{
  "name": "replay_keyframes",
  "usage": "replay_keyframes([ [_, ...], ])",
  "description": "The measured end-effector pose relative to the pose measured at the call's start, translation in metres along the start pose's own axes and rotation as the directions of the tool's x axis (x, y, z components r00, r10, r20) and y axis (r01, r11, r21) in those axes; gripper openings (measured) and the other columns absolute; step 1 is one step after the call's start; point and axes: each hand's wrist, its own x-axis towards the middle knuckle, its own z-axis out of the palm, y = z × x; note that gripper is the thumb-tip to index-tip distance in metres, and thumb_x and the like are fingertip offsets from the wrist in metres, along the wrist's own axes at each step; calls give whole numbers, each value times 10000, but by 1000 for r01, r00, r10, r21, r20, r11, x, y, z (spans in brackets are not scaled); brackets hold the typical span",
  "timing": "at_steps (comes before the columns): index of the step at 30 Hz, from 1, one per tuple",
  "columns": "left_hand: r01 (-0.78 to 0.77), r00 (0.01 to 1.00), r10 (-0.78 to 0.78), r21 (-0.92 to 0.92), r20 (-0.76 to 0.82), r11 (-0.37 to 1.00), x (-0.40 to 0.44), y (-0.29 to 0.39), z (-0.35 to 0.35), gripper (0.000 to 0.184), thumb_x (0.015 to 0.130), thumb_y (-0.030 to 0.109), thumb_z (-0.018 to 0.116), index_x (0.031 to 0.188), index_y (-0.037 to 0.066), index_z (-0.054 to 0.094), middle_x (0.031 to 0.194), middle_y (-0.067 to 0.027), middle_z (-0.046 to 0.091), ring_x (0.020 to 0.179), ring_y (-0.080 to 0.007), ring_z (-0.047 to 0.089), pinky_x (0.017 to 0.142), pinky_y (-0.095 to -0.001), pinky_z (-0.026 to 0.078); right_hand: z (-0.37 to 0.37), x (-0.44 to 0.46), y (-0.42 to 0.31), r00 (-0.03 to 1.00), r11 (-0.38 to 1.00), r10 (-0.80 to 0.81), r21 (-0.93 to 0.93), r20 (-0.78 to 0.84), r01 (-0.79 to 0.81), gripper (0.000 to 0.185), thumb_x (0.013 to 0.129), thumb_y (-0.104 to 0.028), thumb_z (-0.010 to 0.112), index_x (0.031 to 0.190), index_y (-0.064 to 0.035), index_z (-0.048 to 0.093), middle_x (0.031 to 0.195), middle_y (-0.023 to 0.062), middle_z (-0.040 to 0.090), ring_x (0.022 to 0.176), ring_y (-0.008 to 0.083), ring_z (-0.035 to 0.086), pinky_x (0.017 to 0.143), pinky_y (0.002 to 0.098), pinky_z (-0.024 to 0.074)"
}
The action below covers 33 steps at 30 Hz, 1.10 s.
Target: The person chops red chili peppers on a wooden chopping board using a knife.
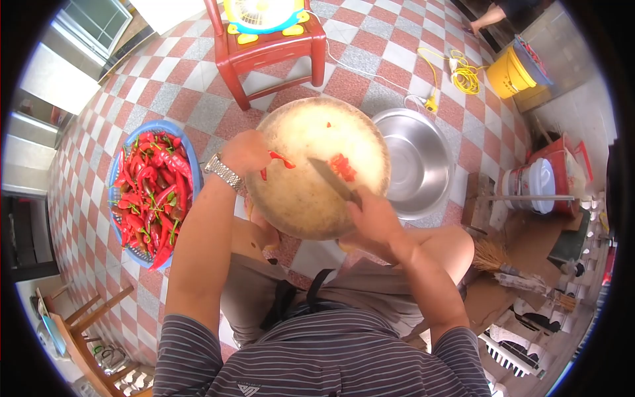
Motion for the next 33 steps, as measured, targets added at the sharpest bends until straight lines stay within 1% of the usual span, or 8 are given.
replay_keyframes([
  [6,-246,963,258,-131,81,960,21,13,28,258,777,218,706,849,-21,770,912,-256,731,894,-401,729,821,-463,576,-27,31,19,989,987,150,62,15,-150,304,986,-245,647,1192,-24,608,971,290,721,928,496,689,811,517,547],
  [9,-243,961,269,-254,71,936,28,24,50,263,778,231,717,837,-20,767,876,-247,729,857,-394,728,790,-456,573,-28,26,17,994,992,113,60,3,-113,294,983,-243,650,1170,-22,597,973,299,716,933,508,683,811,529,547],
  [15,-188,982,182,-174,-46,967,29,30,79,290,795,293,815,889,29,742,885,-191,734,841,-338,716,752,-420,553,-6,13,11,994,994,108,28,-32,-107,296,981,-239,653,1176,-24,593,986,309,711,954,524,672,821,567,534],
  [18,-180,983,181,-201,-14,963,14,39,66,263,842,238,720,985,17,731,987,-221,745,957,-390,727,854,-462,574,1,7,10,993,997,74,46,-96,-70,273,975,-244,666,1100,-20,573,890,288,710,857,506,685,769,578,543],
  [21,-147,988,153,-148,34,978,11,45,73,230,855,208,708,980,15,710,988,-220,740,973,-387,725,859,-469,570,2,3,9,993,996,76,57,-88,-71,278,974,-247,670,1103,-20,575,881,290,709,858,512,683,766,586,539],
  [27,-84,996,83,-251,-17,964,8,51,70,254,845,215,733,995,10,739,1005,-224,746,978,-381,731,863,-472,574,6,-8,-2,989,988,113,113,-99,-102,303,981,-230,651,1176,-15,567,905,305,707,886,521,683,802,595,529],
  [30,-109,993,113,-109,37,988,8,56,66,272,847,247,750,982,12,778,991,-228,753,957,-375,741,854,-458,586,10,-12,-19,988,961,141,248,-61,-122,348,982,-227,659,1235,-8,564,990,315,705,957,509,685,812,559,532],
  [33,-94,995,98,-163,20,982,8,53,78,319,842,336,778,883,20,788,887,-226,741,868,-395,723,793,-464,562,16,-13,-38,993,975,115,195,-19,-109,330,984,-213,646,1218,-3,547,968,318,698,936,521,676,806,576,523],
])
